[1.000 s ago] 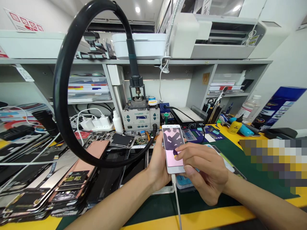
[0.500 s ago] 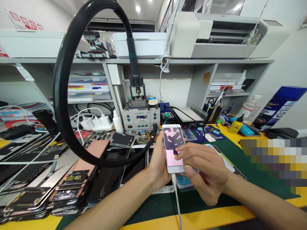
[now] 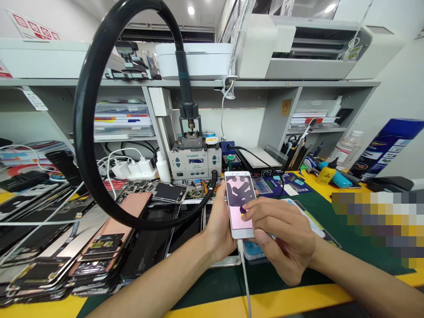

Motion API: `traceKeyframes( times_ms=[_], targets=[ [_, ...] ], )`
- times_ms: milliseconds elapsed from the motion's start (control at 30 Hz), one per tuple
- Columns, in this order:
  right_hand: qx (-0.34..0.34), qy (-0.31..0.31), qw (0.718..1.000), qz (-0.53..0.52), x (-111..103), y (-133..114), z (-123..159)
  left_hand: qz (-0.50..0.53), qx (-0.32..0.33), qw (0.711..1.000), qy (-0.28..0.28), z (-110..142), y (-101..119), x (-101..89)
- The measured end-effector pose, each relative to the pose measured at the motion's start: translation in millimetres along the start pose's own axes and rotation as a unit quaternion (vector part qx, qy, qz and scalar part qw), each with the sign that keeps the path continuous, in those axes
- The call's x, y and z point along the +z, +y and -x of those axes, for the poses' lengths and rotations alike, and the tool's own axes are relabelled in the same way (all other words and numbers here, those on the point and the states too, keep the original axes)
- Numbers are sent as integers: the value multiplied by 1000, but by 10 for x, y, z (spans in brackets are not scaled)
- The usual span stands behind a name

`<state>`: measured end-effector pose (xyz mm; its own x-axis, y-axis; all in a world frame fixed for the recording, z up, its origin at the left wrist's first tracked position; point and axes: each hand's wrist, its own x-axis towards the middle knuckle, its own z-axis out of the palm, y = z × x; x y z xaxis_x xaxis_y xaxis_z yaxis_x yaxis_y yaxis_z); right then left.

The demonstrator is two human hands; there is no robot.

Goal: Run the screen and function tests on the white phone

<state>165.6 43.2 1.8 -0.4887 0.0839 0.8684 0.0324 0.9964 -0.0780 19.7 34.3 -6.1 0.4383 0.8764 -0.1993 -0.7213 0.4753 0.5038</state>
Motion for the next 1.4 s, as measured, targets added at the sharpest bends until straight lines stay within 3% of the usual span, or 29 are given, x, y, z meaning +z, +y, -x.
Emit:
traceKeyframes(
  times_ms=[1400],
  targets=[
    [0, -6, 1000, 16, -13, -11, -11, 32, 1, 999, 15, -13, -4, 23]
  ],
)
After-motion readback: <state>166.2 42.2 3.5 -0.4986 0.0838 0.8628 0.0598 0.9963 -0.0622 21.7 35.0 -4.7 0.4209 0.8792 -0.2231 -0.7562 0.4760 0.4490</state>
